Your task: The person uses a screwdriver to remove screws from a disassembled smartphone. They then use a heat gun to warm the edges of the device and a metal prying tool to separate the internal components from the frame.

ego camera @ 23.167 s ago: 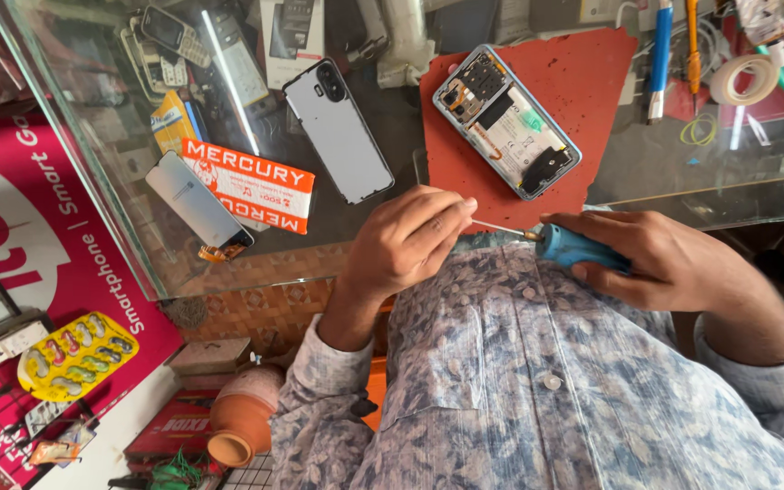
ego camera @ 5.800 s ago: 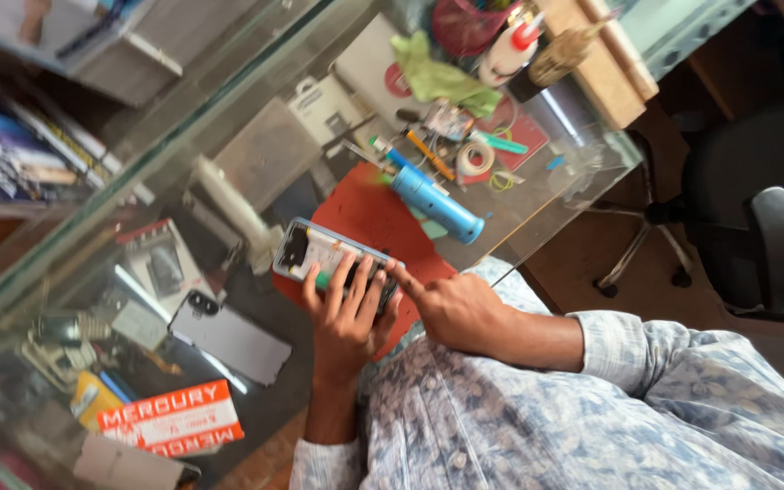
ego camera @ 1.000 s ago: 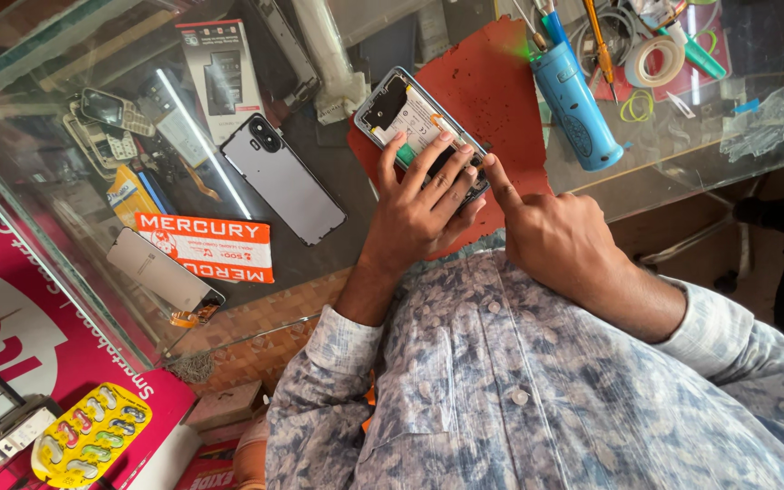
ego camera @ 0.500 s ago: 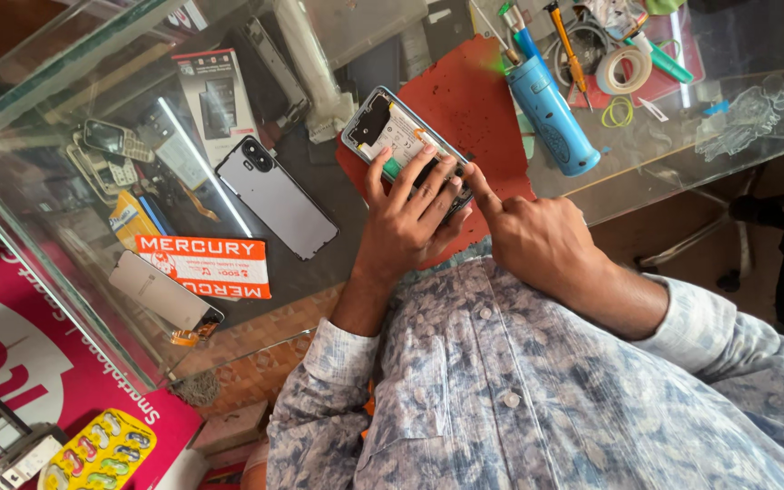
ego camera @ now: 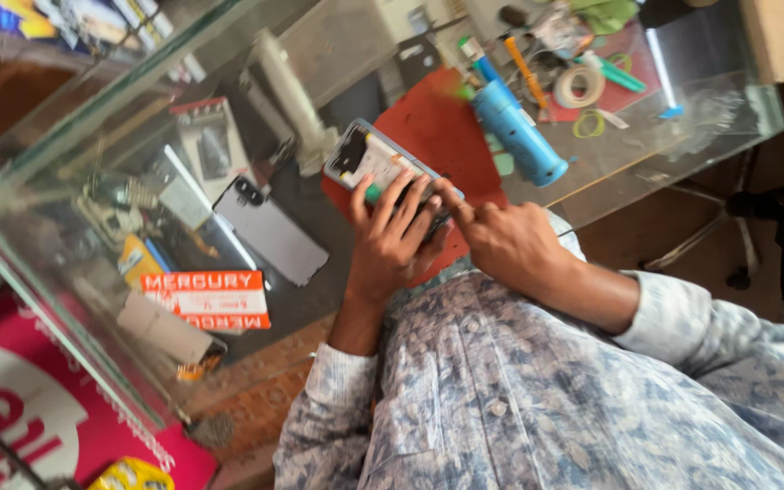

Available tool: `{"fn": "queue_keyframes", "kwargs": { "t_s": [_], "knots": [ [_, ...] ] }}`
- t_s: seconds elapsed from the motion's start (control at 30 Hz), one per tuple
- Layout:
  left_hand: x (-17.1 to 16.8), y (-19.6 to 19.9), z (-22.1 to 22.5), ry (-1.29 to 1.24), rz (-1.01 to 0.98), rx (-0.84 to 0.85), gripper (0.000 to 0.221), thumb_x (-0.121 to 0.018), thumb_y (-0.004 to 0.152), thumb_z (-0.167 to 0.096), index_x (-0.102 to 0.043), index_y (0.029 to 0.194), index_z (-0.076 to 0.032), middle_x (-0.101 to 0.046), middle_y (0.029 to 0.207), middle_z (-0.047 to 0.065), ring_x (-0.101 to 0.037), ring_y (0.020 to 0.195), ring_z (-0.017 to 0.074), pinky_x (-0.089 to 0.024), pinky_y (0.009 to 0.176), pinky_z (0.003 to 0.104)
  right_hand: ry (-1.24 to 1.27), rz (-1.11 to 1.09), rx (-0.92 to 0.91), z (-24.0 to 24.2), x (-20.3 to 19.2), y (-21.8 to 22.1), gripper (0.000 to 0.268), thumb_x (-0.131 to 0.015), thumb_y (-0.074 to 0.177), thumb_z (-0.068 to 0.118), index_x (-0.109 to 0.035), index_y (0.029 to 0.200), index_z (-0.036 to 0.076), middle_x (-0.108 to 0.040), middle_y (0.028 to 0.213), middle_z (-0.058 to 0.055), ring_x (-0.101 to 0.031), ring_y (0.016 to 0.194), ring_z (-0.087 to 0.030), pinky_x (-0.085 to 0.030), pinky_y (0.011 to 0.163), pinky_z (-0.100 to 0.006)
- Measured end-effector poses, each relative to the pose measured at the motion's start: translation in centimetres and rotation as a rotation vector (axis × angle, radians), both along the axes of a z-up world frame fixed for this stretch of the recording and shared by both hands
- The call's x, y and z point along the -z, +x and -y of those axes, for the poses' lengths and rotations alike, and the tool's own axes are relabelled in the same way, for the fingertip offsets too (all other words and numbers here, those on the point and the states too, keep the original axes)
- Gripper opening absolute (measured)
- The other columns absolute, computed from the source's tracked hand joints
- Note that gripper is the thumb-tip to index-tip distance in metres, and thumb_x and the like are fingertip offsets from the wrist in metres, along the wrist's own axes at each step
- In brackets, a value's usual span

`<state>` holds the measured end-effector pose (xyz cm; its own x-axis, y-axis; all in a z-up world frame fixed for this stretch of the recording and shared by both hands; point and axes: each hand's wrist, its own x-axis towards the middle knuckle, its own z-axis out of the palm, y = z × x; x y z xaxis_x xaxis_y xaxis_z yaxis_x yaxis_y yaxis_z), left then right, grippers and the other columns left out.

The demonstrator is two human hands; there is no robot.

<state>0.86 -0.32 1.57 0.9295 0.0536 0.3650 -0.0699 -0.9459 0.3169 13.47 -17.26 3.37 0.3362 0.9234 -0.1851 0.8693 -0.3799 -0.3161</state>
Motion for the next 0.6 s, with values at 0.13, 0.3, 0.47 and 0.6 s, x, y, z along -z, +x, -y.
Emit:
{"fn": "queue_keyframes", "kwargs": {
  "t_s": [0.13,0.3,0.47,0.6],
  "knots": [
    [-0.5,0.5,0.1,0.0,0.012,-0.01,0.036,-0.074,0.1,-0.032,-0.072,0.118,0.0,-0.069,0.133,0.015,-0.061,0.132,0.0331,-0.031,0.116,0.065,0.055,0.034,0.007,0.7,0.7,-0.3,0.079,-0.063,0.084,0.018,-0.037,0.157,0.002,-0.065,0.062,-0.007,-0.066,0.048,-0.023,-0.048,0.04,-0.04],
    [-0.8,0.8,0.2,0.027,-0.008,0.008,0.039,-0.073,0.098,-0.031,-0.072,0.117,0.003,-0.07,0.131,0.018,-0.061,0.131,0.0328,-0.033,0.114,0.063,0.098,-0.012,0.041,0.5,1.5,-0.6,0.08,-0.062,0.083,0.016,-0.036,0.157,0.002,-0.065,0.062,-0.007,-0.064,0.045,-0.023,-0.047,0.037,-0.04],
    [-0.8,1.2,0.4,0.058,-0.005,0.004,0.039,-0.073,0.097,-0.033,-0.073,0.115,0.001,-0.071,0.129,0.013,-0.062,0.129,0.0324,-0.032,0.114,0.063,0.011,-0.1,0.062,0.9,1.0,-0.7,0.078,-0.059,0.088,0.014,-0.032,0.159,-0.001,-0.064,0.058,-0.008,-0.064,0.044,-0.024,-0.047,0.037,-0.041],
    [-0.4,1.0,0.5,0.063,-0.018,-0.004,0.037,-0.073,0.097,-0.031,-0.074,0.116,0.0,-0.071,0.13,0.014,-0.062,0.129,0.0312,-0.032,0.114,0.063,0.061,-0.097,0.069,0.8,1.1,-0.8,0.076,-0.059,0.087,0.015,-0.034,0.157,-0.001,-0.064,0.059,-0.009,-0.064,0.044,-0.025,-0.048,0.037,-0.041]
  ]
}}
